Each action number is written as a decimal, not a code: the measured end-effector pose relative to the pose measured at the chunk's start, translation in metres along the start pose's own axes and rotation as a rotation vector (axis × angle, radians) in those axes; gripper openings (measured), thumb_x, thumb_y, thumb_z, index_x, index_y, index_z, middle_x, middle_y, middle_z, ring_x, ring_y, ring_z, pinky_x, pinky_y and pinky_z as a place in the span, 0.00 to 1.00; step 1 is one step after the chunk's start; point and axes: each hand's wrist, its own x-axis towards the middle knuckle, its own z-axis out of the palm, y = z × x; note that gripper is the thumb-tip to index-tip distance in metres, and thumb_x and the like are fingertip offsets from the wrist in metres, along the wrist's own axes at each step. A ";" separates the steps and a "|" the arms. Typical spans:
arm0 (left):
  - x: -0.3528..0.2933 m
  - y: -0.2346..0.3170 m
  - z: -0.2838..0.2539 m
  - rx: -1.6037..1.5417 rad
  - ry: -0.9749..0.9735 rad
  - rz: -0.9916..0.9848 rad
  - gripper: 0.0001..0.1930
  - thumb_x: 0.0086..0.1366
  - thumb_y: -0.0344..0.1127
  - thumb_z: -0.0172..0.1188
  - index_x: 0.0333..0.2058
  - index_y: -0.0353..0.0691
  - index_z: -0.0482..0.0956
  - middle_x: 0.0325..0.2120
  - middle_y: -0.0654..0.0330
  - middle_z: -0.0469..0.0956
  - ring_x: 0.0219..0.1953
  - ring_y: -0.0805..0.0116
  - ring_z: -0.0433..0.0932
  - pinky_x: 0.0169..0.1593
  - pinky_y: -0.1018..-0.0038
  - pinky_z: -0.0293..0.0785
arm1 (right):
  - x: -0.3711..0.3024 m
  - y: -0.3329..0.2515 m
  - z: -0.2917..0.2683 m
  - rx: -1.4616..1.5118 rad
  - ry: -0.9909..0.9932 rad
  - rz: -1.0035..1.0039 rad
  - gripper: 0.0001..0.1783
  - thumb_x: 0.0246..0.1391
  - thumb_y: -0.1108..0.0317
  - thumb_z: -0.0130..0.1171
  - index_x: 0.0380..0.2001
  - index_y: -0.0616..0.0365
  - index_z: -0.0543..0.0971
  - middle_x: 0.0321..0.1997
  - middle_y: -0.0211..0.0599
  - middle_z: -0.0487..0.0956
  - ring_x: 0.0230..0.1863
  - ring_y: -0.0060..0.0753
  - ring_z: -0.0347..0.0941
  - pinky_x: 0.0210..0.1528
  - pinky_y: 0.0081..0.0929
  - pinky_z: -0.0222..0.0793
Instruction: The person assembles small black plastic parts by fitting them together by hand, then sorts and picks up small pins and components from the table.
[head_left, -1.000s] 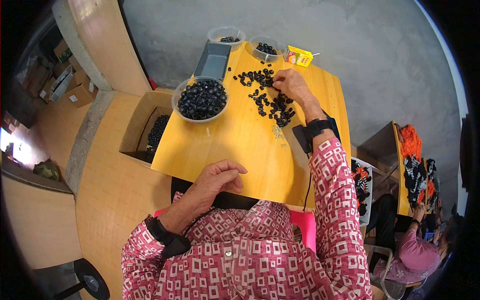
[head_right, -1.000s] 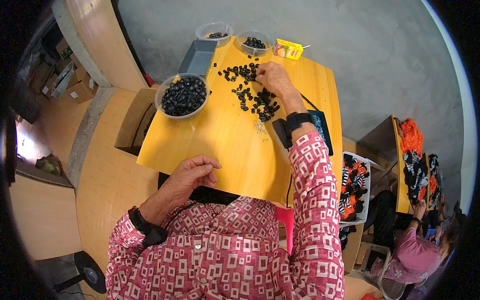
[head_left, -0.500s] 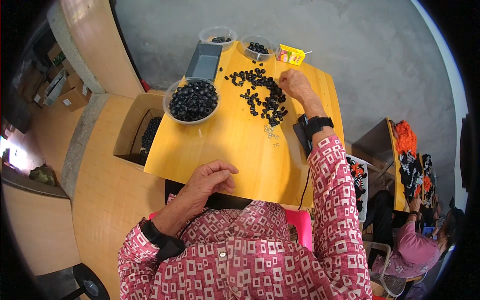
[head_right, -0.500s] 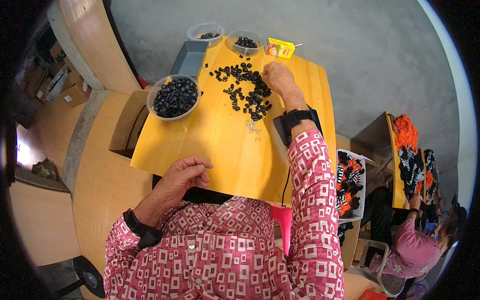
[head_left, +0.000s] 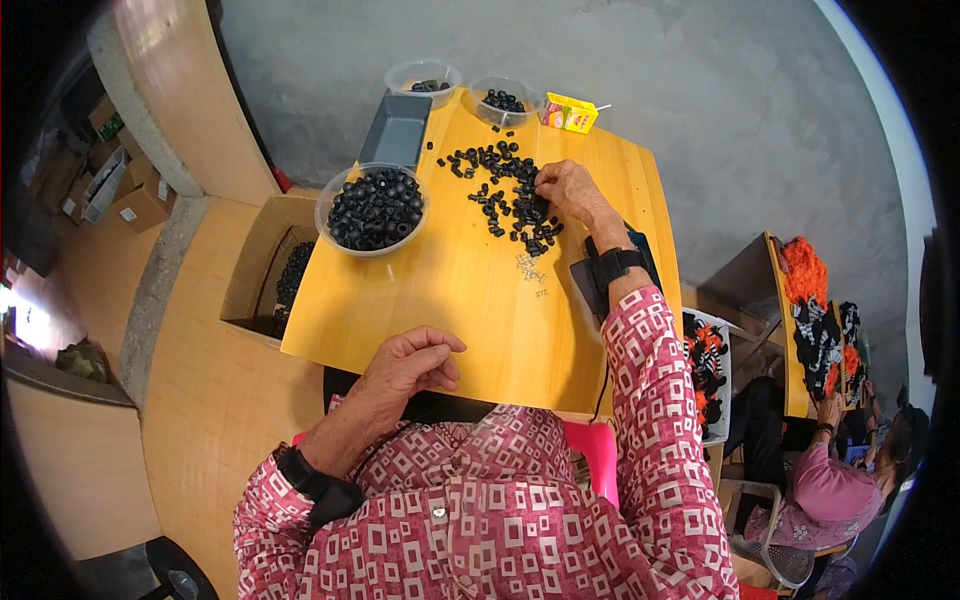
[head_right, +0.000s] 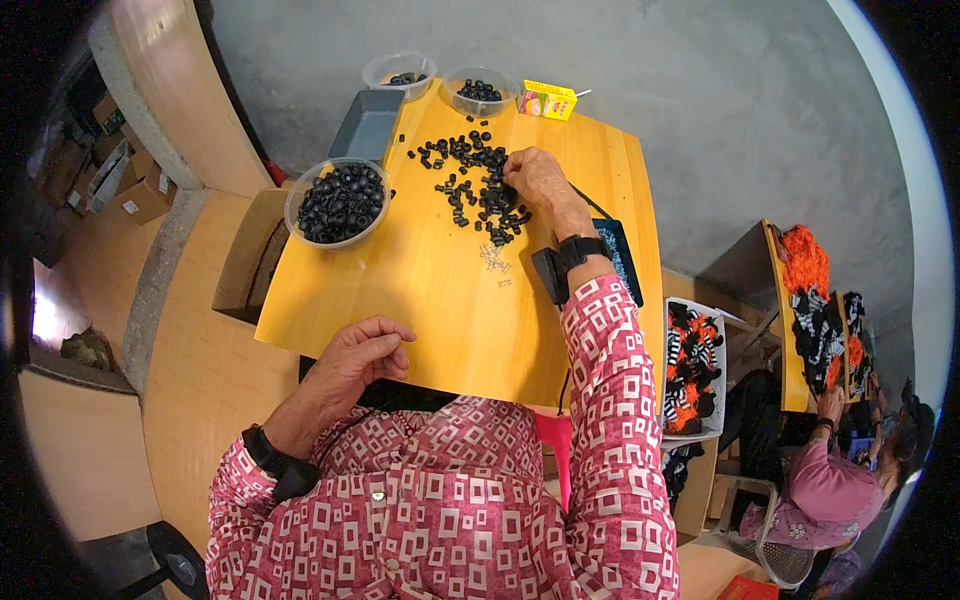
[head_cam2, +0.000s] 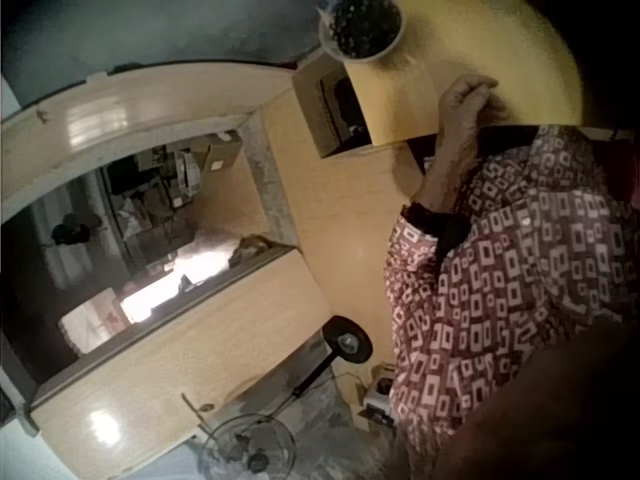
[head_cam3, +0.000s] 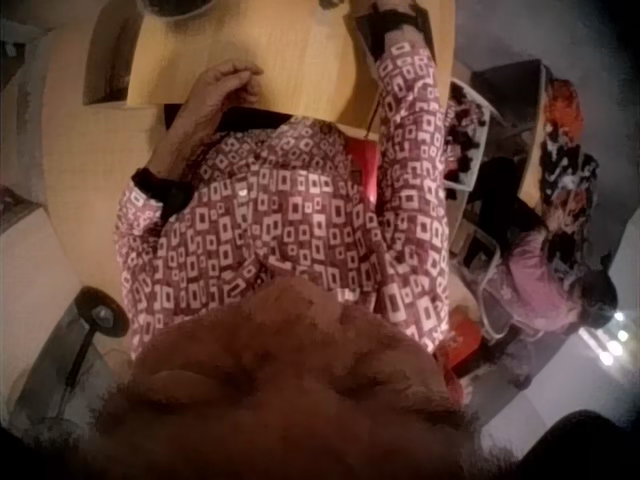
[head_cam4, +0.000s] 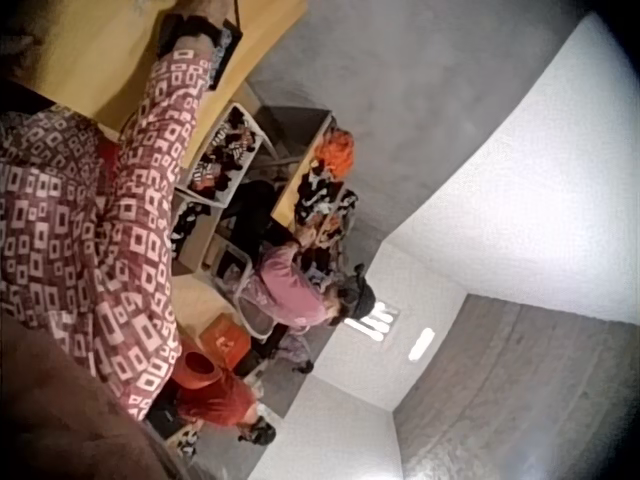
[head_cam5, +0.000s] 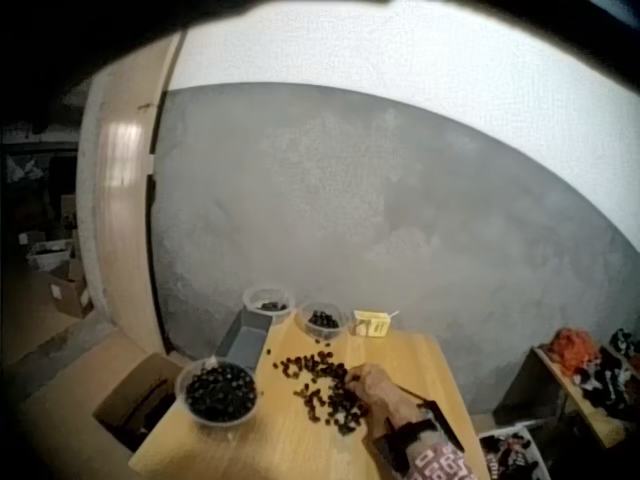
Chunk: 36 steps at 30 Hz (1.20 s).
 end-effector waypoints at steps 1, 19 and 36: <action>0.001 0.000 0.000 0.000 -0.001 0.001 0.08 0.68 0.34 0.53 0.41 0.38 0.77 0.27 0.64 0.77 0.31 0.77 0.77 0.38 0.81 0.74 | -0.001 0.001 -0.002 0.002 0.021 0.007 0.09 0.48 0.71 0.62 0.34 0.60 0.82 0.30 0.44 0.82 0.31 0.37 0.79 0.38 0.30 0.74; 0.004 -0.001 -0.006 -0.020 0.021 -0.023 0.09 0.67 0.34 0.54 0.41 0.37 0.77 0.26 0.63 0.78 0.28 0.75 0.78 0.37 0.80 0.76 | -0.025 -0.018 -0.004 -0.098 -0.086 -0.177 0.09 0.44 0.67 0.61 0.31 0.56 0.82 0.33 0.47 0.81 0.38 0.52 0.77 0.42 0.40 0.74; 0.003 0.001 0.000 0.009 0.017 -0.008 0.08 0.67 0.34 0.55 0.40 0.38 0.77 0.26 0.64 0.78 0.29 0.75 0.78 0.37 0.80 0.76 | -0.035 -0.017 0.011 -0.153 0.054 0.009 0.11 0.41 0.71 0.65 0.33 0.59 0.82 0.36 0.51 0.81 0.42 0.52 0.77 0.47 0.39 0.73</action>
